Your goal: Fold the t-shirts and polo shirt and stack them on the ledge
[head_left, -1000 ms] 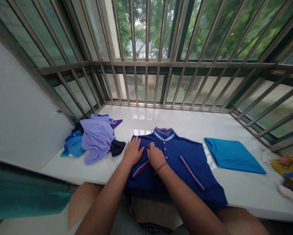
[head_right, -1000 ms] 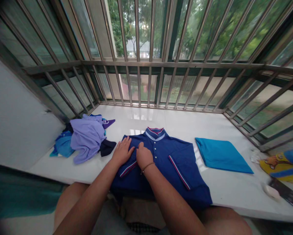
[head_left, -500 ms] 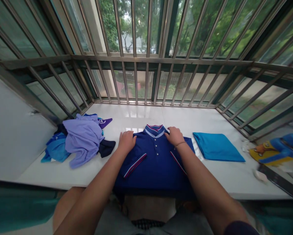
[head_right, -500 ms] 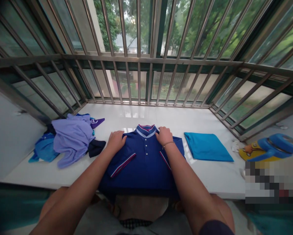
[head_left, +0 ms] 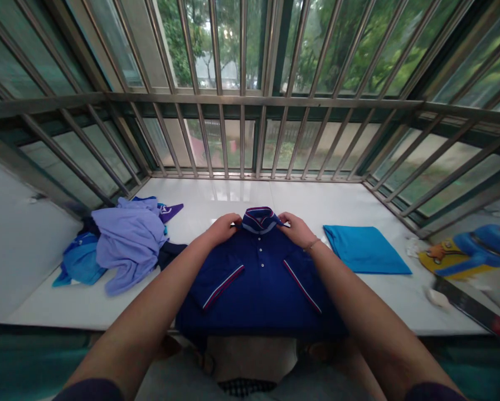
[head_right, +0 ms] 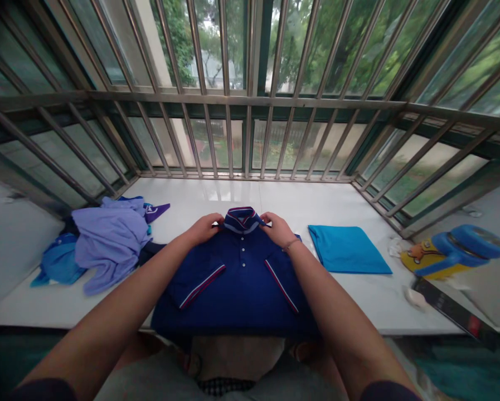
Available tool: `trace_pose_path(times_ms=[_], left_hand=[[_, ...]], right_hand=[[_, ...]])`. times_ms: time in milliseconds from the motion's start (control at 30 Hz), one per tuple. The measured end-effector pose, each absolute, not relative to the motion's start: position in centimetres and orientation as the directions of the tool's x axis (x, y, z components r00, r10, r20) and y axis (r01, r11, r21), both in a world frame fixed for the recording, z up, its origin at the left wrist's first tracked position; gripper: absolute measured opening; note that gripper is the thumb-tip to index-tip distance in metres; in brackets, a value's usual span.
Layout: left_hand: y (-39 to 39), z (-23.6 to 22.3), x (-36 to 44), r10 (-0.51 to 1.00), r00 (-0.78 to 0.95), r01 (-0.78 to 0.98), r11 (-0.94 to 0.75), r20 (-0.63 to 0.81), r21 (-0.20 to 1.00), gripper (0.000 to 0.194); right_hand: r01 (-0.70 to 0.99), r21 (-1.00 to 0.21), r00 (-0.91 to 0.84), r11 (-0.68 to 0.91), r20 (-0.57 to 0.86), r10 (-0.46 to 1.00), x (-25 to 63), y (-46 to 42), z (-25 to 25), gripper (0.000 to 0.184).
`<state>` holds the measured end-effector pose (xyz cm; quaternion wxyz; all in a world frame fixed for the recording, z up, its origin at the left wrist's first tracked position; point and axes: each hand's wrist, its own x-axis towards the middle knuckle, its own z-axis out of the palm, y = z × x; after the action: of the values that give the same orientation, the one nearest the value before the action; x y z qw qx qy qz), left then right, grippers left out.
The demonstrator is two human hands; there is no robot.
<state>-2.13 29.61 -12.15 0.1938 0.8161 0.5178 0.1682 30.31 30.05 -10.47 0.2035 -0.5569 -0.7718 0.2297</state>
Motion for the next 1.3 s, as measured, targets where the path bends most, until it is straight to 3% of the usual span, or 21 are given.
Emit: trace_pose_path(times_ms=[100, 233, 467, 567, 633, 700, 833, 933, 1100, 1300], left_hand=[[24.6, -11.9, -4.1, 0.823, 0.537, 0.706, -0.559, 0.186, 0.435, 0.043], [19.5, -12.3, -6.9, 0.790, 0.588, 0.724, -0.610, 0.175, 0.322, 0.047], [21.6, -13.0, -10.3, 0.859, 0.508, 0.805, -0.502, 0.068, 0.317, 0.035], [24.0, -13.2, -11.6, 0.855, 0.517, 0.826, -0.487, -0.038, 0.283, 0.042], [25.2, -13.2, -12.2, 0.853, 0.514, 0.836, -0.476, -0.087, 0.274, 0.046], [26.4, -13.1, -12.5, 0.858, 0.495, 0.851, -0.446, -0.137, 0.276, 0.044], [28.5, -12.4, -12.9, 0.837, 0.448, 0.882, -0.355, -0.314, 0.310, 0.019], [29.9, -11.9, -13.1, 0.822, 0.425, 0.888, -0.296, -0.378, 0.353, 0.014], [32.7, -10.9, -12.7, 0.901, 0.283, 0.920, -0.158, -0.329, 0.360, 0.011], [37.7, -7.8, -11.4, 0.993, 0.060, 0.944, -0.023, -0.101, 0.329, 0.016]], right_hand=[[0.693, -0.567, -0.472, 0.445, 0.109, 0.875, 33.5, 25.9, -9.7, 0.033], [0.712, -0.444, -0.628, 0.544, -0.056, 0.776, 37.8, 21.4, -9.5, 0.043], [0.839, -0.230, -0.479, 0.493, 0.118, 0.870, 40.9, 23.2, -10.9, 0.032], [0.879, -0.177, -0.446, 0.444, 0.027, 0.895, 41.4, 25.1, -11.8, 0.040], [0.895, -0.178, -0.426, 0.409, -0.065, 0.902, 41.7, 26.1, -12.3, 0.058], [0.907, -0.217, -0.393, 0.361, -0.126, 0.911, 42.0, 26.9, -12.7, 0.063], [0.914, -0.284, -0.347, 0.289, -0.180, 0.920, 42.6, 27.9, -12.9, 0.040], [0.927, -0.284, -0.303, 0.245, -0.180, 0.936, 42.9, 28.8, -12.7, 0.031], [0.955, -0.267, -0.165, 0.127, -0.123, 0.979, 42.8, 31.9, -11.9, 0.026], [0.965, -0.261, 0.057, -0.027, 0.106, 0.993, 41.1, 37.4, -9.3, 0.033]])
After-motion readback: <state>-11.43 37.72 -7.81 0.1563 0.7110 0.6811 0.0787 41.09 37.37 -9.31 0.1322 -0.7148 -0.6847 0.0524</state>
